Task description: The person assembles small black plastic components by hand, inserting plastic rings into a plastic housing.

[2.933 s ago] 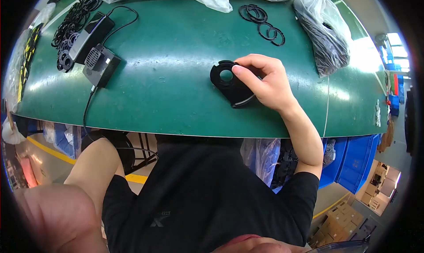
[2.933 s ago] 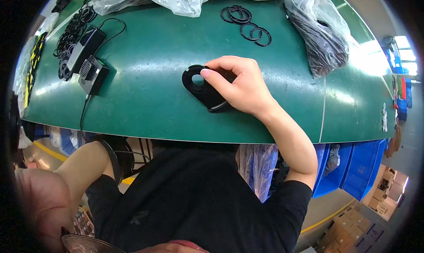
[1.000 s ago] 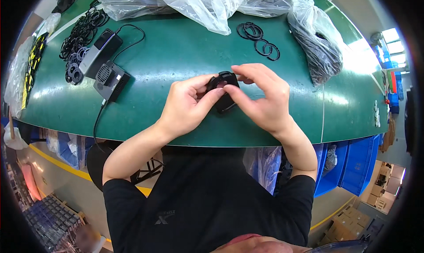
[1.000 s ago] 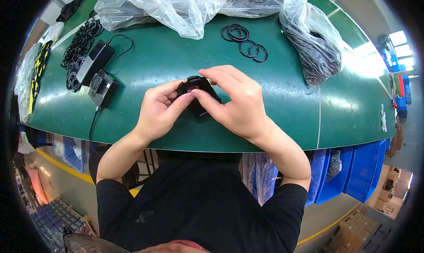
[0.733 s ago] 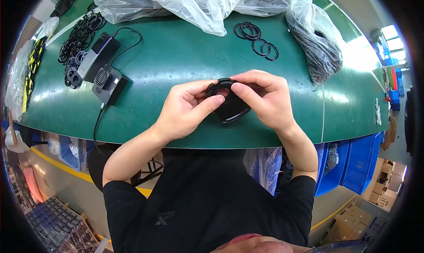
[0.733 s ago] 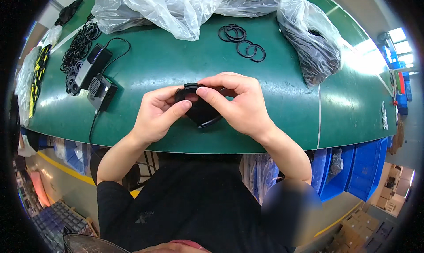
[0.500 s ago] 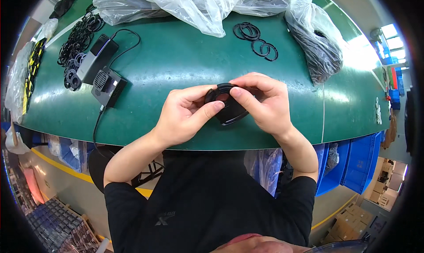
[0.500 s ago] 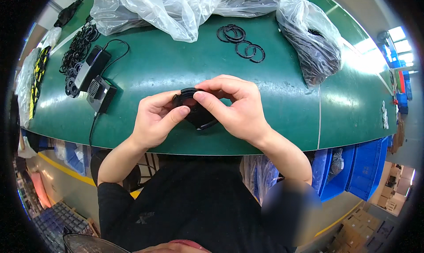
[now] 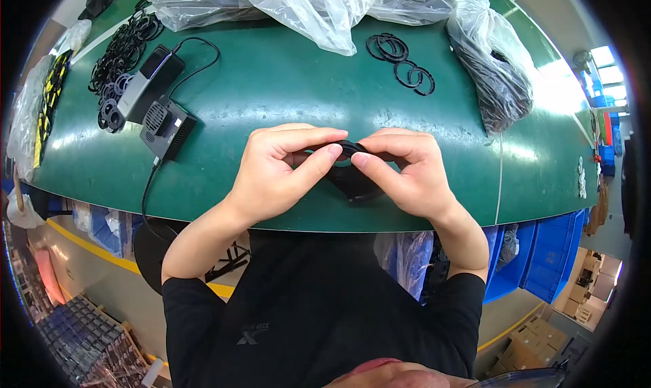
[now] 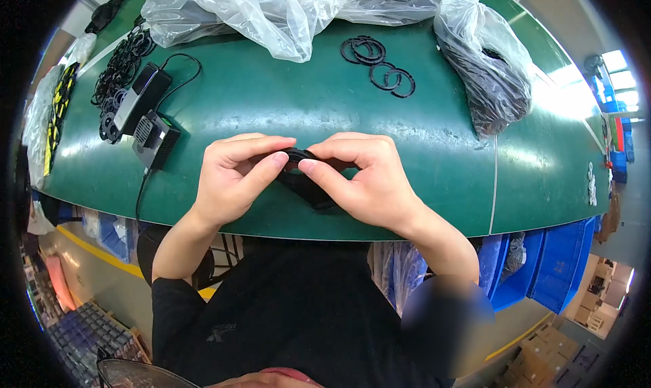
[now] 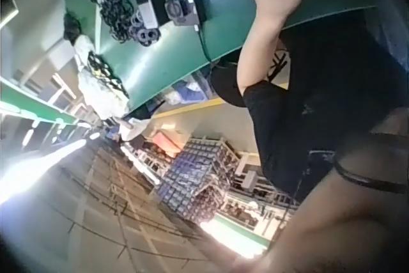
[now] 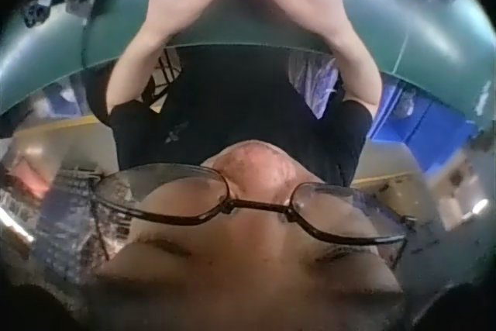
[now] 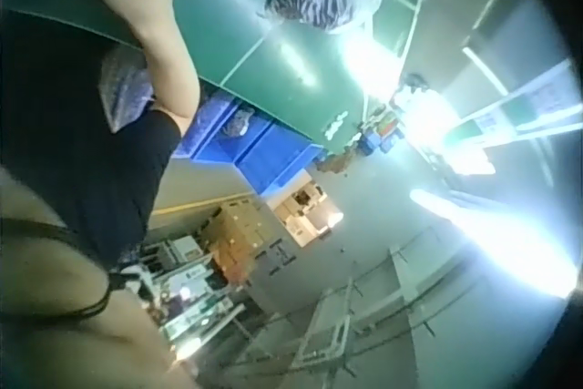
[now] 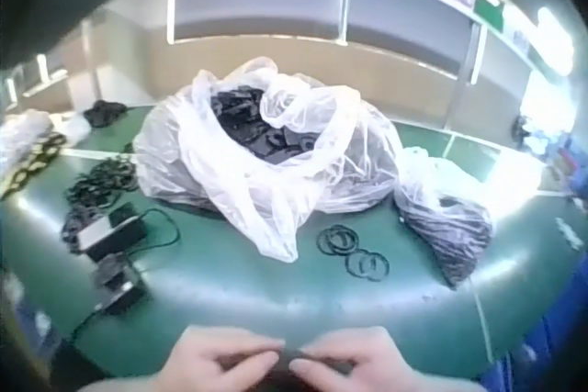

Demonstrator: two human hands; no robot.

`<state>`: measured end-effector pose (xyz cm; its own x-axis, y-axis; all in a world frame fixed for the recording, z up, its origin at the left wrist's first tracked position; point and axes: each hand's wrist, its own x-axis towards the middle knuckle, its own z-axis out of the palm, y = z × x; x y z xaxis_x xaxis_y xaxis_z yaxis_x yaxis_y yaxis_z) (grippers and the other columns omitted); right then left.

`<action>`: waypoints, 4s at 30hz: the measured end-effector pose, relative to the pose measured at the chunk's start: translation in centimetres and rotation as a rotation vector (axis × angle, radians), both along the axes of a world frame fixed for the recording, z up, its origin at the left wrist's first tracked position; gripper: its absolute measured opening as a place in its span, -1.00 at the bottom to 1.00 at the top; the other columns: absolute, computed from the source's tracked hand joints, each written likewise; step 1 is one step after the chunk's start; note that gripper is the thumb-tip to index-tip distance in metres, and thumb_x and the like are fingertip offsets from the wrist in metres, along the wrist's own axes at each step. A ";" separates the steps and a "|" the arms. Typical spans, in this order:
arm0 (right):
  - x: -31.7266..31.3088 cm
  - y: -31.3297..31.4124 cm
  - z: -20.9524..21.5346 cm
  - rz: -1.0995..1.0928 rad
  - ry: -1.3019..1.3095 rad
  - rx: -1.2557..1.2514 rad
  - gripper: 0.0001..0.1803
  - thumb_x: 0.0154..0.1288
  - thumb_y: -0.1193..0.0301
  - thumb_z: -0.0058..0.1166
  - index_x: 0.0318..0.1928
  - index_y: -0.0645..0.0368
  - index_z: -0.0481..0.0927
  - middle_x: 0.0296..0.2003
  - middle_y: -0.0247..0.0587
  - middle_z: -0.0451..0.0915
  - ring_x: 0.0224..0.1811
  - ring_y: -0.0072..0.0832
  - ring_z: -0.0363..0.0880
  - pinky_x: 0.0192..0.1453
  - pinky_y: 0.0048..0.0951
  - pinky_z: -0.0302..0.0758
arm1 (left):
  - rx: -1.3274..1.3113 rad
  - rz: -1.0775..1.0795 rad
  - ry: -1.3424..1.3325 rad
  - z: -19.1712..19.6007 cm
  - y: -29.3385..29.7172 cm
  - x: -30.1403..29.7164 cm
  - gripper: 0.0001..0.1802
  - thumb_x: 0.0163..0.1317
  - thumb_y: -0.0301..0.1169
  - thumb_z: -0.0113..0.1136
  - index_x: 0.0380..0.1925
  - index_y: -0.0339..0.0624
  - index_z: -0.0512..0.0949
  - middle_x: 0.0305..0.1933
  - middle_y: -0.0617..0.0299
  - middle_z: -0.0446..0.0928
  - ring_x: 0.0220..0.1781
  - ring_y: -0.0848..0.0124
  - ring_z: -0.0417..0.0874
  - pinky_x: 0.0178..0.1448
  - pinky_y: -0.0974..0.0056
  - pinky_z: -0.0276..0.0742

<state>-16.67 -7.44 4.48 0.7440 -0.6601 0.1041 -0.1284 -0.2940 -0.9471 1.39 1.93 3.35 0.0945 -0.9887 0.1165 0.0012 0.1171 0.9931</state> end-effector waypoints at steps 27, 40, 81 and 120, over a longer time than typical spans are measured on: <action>0.6 0.4 -0.4 0.002 0.035 0.031 -0.87 0.14 0.52 0.17 -0.31 0.34 0.63 -0.43 -0.16 0.64 -0.43 -0.52 0.61 -0.32 -0.56 0.52 | 0.044 0.024 -0.194 -0.4 0.4 -0.3 -0.83 0.18 -0.62 0.13 -0.23 -0.43 0.60 -0.29 0.08 0.64 -0.30 0.50 0.62 -0.22 0.48 0.51; 0.5 0.2 0.2 0.030 0.006 0.108 -0.87 0.14 0.51 0.18 -0.31 0.33 0.63 -0.43 -0.13 0.64 -0.44 -0.53 0.60 -0.35 -0.55 0.49 | -0.141 0.130 -0.195 -0.8 0.3 -0.6 -0.86 0.05 -0.60 0.23 -0.34 -0.38 0.63 -0.44 0.03 0.64 -0.46 0.38 0.68 -0.38 0.44 0.52; 1.2 0.8 -0.9 -0.052 0.008 0.421 -0.83 0.25 0.47 0.08 -0.33 0.37 0.63 -0.45 -0.28 0.66 -0.41 -0.68 0.57 -0.35 -0.66 0.47 | 0.234 -0.053 0.121 -1.0 -0.1 -0.2 -0.81 0.25 -0.58 0.04 -0.24 -0.46 0.60 -0.38 0.12 0.63 -0.34 0.51 0.61 -0.19 0.45 0.52; 0.4 -1.5 -0.2 0.040 -0.099 0.527 -0.68 0.20 0.43 0.19 -0.08 0.36 0.56 -0.30 -0.26 0.63 -0.30 -0.66 0.55 -0.20 -0.62 0.50 | 0.265 -0.111 0.371 -1.0 -0.1 -1.0 -0.67 0.26 -0.53 0.08 0.02 -0.40 0.43 -0.18 0.21 0.58 -0.19 0.57 0.57 -0.14 0.46 0.53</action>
<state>-16.30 -8.92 4.30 0.7731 -0.6130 -0.1627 -0.0292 0.2219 -0.9746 0.37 1.80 2.39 -0.0260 -0.9862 -0.1634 0.3605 -0.1617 0.9186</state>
